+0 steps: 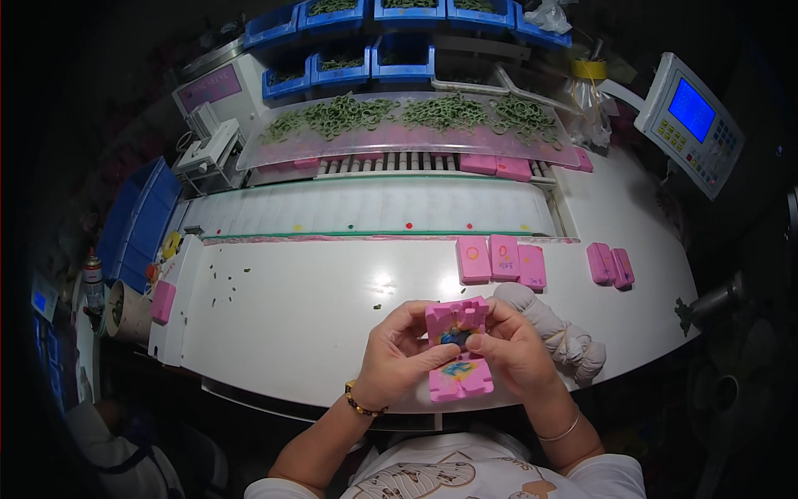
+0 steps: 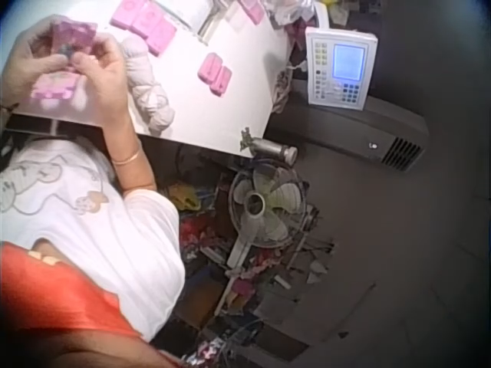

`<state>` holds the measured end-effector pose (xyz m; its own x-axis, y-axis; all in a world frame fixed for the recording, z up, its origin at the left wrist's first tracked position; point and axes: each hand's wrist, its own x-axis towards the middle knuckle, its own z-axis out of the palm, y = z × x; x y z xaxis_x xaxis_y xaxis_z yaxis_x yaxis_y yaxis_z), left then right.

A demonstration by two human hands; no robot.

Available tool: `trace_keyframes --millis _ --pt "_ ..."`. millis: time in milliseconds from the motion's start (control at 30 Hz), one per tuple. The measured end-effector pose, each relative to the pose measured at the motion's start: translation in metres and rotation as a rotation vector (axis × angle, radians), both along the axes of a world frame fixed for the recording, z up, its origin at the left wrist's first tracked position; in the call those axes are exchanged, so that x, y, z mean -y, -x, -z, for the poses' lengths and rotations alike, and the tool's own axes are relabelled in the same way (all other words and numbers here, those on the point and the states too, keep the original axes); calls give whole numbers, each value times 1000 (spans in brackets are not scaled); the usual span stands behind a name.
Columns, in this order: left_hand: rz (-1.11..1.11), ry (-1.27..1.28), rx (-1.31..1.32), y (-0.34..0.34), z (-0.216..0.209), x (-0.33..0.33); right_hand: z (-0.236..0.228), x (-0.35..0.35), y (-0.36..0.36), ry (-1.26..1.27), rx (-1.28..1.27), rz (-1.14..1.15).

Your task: Assembling small toy figurines by placing them into pink plastic containers, adding accessories, and wiping them clean with a cloth at a production station.

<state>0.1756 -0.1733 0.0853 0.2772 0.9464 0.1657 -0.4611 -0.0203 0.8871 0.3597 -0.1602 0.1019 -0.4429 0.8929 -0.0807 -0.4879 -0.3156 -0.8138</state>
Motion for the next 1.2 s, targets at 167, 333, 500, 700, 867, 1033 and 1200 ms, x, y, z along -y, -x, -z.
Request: trace_keyframes --millis 167,333,500,700,867,1033,1200 --pt "33 10 -78 -1 -1 5 -12 -5 -10 -20 58 -79" --pt "115 56 -65 0 -4 6 6 -6 -10 38 -71 -61" --pt "-11 54 -60 -3 2 4 0 2 6 -110 142 110" --pt "-189 81 -6 -6 -3 1 6 0 3 -312 300 73" --pt "-128 23 10 0 0 0 8 7 5 -128 140 131" --pt "-64 57 21 6 1 -1 8 3 2 -44 68 63" --pt "-101 37 -103 6 -2 3 -6 3 7 -69 136 42"
